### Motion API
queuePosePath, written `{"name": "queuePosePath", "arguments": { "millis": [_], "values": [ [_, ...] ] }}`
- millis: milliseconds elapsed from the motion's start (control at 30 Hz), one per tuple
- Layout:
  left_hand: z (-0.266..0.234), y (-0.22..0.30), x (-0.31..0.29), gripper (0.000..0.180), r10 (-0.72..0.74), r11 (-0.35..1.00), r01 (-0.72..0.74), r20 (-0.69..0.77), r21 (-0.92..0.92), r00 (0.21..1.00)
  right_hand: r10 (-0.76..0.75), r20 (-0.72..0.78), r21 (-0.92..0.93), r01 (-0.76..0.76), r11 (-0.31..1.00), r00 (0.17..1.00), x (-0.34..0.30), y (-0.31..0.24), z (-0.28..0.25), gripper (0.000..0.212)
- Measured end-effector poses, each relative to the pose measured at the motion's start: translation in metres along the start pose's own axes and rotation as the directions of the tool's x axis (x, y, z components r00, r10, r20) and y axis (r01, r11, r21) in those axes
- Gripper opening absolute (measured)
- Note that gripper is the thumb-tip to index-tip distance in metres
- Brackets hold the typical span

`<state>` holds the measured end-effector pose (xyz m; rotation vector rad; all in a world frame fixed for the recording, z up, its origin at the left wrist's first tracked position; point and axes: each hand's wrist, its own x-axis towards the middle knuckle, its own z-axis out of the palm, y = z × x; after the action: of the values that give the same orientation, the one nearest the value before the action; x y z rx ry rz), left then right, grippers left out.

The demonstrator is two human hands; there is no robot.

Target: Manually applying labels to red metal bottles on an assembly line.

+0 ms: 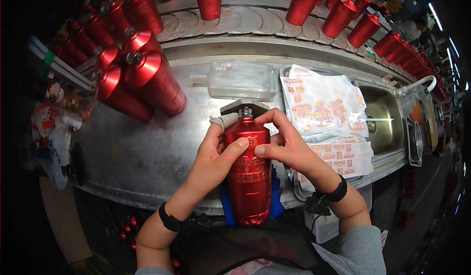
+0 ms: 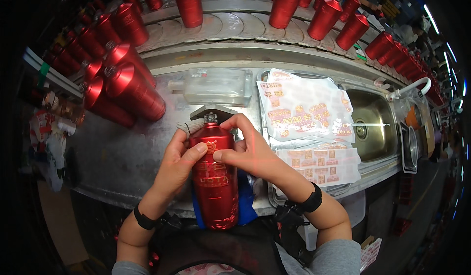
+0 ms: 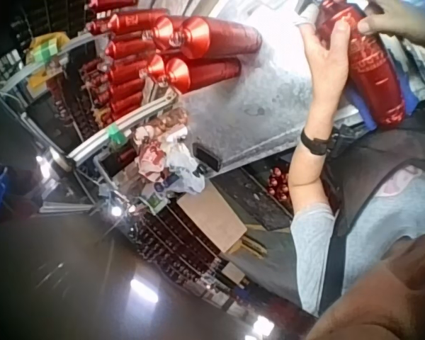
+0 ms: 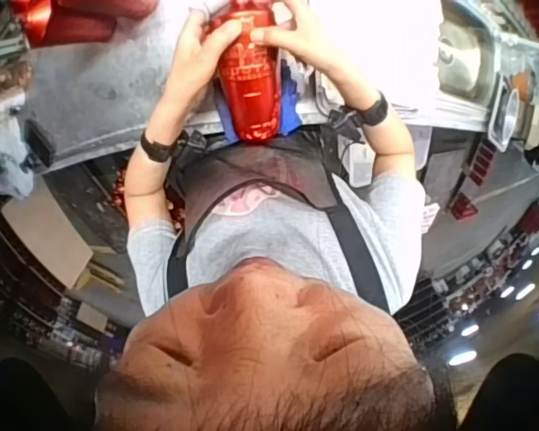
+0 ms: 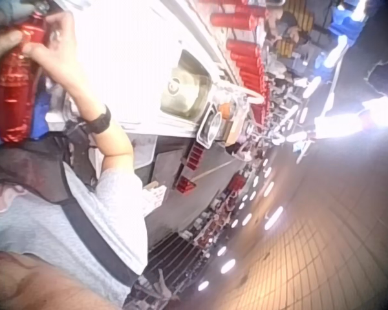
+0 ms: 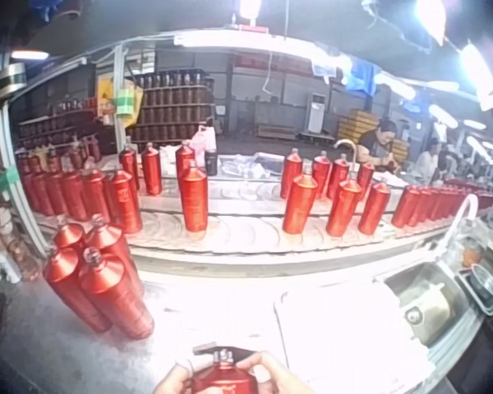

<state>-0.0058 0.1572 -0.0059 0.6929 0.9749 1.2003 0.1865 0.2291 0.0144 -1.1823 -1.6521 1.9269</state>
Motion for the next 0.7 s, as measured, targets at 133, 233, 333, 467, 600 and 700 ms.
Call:
{"name": "queuePosePath", "arguments": {
  "millis": [133,233,333,467,600,700],
  "values": [
    [0.004,-0.001,-0.003,0.06,0.031,1.0,-0.031,-0.018,0.002,0.999,0.058,-0.002,0.223,-0.056,0.973,0.998,0.001,-0.003,0.005,0.051],
    [0.005,0.001,-0.005,0.061,0.047,0.999,-0.047,-0.008,0.025,0.999,-0.003,-0.042,0.141,0.009,0.99,0.999,-0.002,0.002,0.009,0.049],
    [0.003,0.002,-0.003,0.064,0.05,0.997,-0.051,0.014,0.054,0.999,-0.046,-0.057,-0.026,0.044,0.999,0.997,-0.004,0.005,0.005,0.048],
    [-0.007,-0.013,-0.007,0.076,0.081,0.995,-0.076,-0.07,0.069,0.994,0.003,-0.009,0.14,-0.002,0.99,1.0,-0.006,0.004,0.004,0.053],
    [-0.003,-0.009,-0.024,0.088,-0.028,0.999,0.029,-0.009,0.028,1.0,-0.127,-0.081,0.082,0.133,0.988,0.989,-0.019,0.021,0.012,0.072],
    [-0.002,-0.011,-0.03,0.098,-0.054,0.999,0.054,0.039,-0.005,0.998,-0.137,-0.095,0.012,0.139,0.99,0.986,-0.025,0.021,0.015,0.077]
  ]
}}
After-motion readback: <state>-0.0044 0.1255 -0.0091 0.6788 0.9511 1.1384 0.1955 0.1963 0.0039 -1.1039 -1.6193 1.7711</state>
